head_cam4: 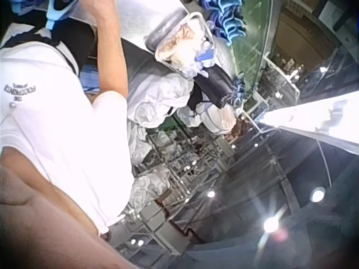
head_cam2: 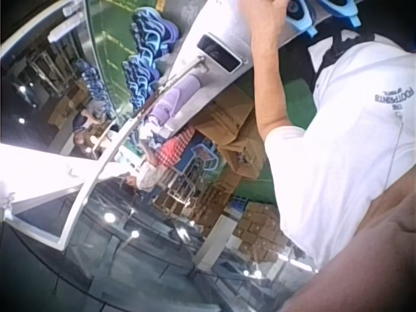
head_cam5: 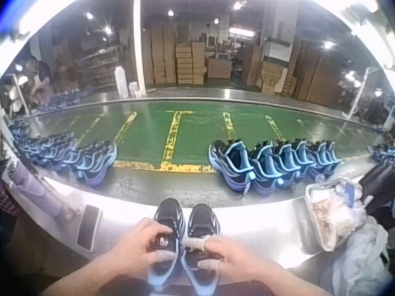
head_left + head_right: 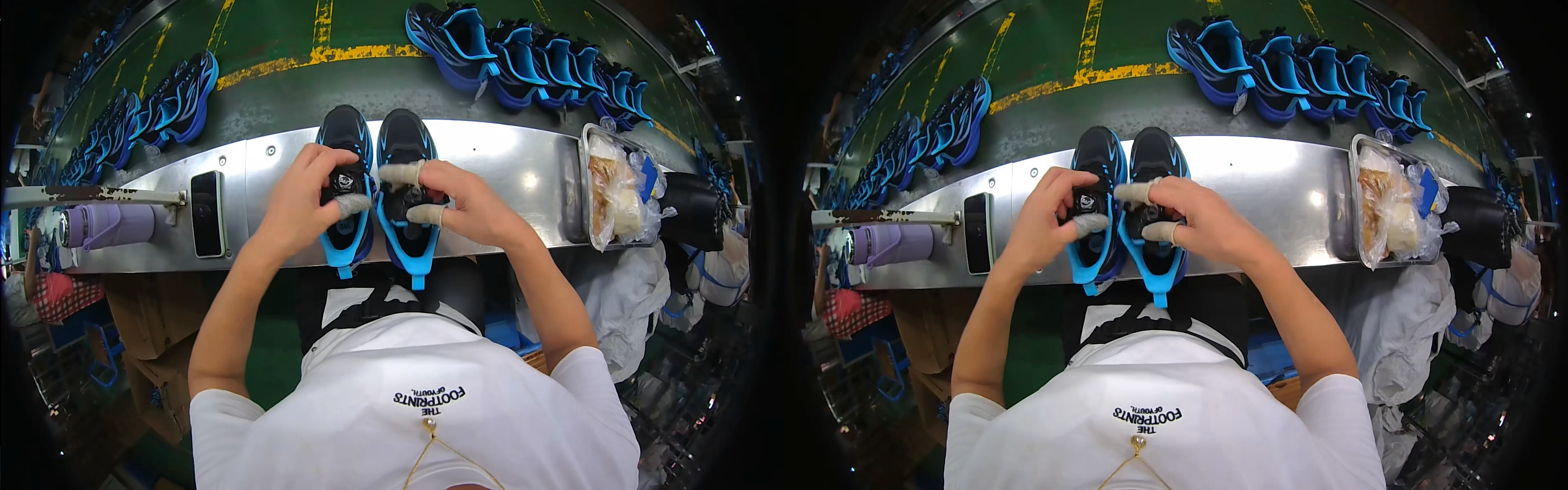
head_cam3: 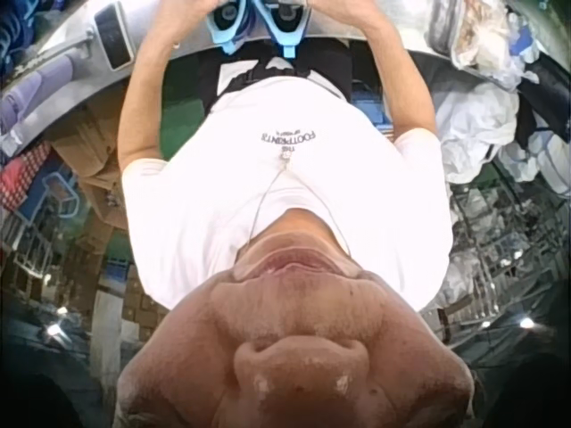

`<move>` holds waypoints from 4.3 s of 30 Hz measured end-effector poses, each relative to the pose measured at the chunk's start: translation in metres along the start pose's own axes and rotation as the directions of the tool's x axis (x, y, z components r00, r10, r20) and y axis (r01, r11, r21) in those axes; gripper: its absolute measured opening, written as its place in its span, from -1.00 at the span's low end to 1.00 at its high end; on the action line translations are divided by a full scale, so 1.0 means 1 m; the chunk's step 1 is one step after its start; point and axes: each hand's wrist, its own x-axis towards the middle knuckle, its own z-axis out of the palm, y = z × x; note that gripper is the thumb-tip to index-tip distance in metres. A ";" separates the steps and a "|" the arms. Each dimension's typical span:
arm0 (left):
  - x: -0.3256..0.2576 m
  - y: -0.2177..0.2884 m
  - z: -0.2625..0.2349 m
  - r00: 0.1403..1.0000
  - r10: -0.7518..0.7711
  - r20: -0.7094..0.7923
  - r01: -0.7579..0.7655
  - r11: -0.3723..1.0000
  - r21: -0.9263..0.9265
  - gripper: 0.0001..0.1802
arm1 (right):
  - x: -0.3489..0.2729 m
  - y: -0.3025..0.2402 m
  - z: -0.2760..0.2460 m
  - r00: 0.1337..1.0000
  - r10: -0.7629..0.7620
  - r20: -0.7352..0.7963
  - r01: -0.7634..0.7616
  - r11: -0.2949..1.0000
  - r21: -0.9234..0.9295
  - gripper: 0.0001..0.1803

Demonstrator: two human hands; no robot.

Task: The person wipes and presses the dial mechanisms and collars of shoes using finger pads, then places pairs of shoes onto a conveyor belt.

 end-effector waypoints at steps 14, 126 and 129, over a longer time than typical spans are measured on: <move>-0.043 0.060 0.069 0.863 -0.293 0.412 0.490 0.687 -0.537 -0.69 | -0.013 0.011 -0.003 0.993 -0.053 -0.105 0.035 0.986 -0.161 -0.49; 0.032 0.011 0.040 0.994 -0.113 0.012 0.112 0.992 0.058 -0.62 | -0.005 0.063 -0.035 0.980 0.107 -0.167 -0.080 0.983 0.164 -0.69; 0.036 0.005 0.042 0.994 -0.089 0.062 0.083 0.993 0.084 -0.58 | -0.004 0.057 -0.033 0.986 0.119 -0.120 -0.104 0.987 0.125 -0.69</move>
